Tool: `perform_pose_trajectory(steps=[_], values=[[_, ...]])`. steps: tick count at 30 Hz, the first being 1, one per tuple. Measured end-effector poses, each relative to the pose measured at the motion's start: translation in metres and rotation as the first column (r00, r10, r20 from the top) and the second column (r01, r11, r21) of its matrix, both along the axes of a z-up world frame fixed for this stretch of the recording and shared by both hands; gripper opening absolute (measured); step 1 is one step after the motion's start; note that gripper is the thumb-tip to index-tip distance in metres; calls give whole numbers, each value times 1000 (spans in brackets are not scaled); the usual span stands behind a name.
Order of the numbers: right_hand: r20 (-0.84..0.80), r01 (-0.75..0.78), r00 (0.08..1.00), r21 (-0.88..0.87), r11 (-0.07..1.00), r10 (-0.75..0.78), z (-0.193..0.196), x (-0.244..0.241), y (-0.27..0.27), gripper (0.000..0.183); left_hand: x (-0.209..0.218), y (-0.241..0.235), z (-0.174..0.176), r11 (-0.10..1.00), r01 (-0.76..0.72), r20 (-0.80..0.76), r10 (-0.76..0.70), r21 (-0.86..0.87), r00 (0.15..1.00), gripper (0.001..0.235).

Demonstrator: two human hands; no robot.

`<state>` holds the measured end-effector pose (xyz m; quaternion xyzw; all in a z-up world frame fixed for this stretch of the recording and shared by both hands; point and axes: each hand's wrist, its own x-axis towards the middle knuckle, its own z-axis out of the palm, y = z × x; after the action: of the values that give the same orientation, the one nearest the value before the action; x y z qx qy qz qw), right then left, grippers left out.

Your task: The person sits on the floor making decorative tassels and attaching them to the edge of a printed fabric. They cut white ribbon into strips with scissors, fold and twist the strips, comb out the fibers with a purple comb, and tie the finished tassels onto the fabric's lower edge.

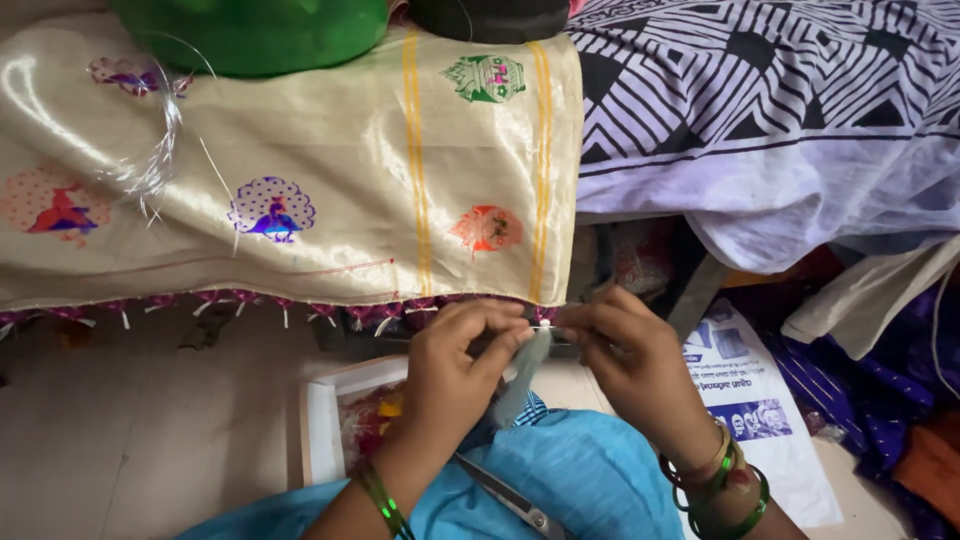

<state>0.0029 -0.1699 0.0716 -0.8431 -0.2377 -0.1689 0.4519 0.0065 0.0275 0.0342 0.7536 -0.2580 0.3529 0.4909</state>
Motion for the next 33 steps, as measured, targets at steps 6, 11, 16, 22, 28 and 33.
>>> perform_pose_trajectory(steps=[6, 11, 16, 22, 28, 33], values=[[129, 50, 991, -174, 983, -28, 0, -2, 7, 23, 14, -15, -8, 984, -37, -304, -19, -177, 953, 9], [171, 32, 985, -160, 987, -4, -6, 2, 2, 26, 22, -18, -14, 913, -114, -719, -226, -391, 658, 11], [137, 107, 987, -143, 984, -87, -8, -5, 0, 18, 20, -20, -28, 631, 84, -499, -682, -771, 535, 8], [104, 96, 992, -213, 972, -75, -2, -18, -3, 16, 11, -28, -22, 841, 168, -452, -432, -514, 780, 10], [200, 155, 973, -184, 971, -118, 13, -19, 8, 16, 4, -28, -15, 959, 114, -325, -199, -261, 924, 12], [167, 56, 985, -7, 998, -54, 1, -9, 16, 25, 7, -29, -24, 821, 181, -489, -483, -542, 726, 10]])
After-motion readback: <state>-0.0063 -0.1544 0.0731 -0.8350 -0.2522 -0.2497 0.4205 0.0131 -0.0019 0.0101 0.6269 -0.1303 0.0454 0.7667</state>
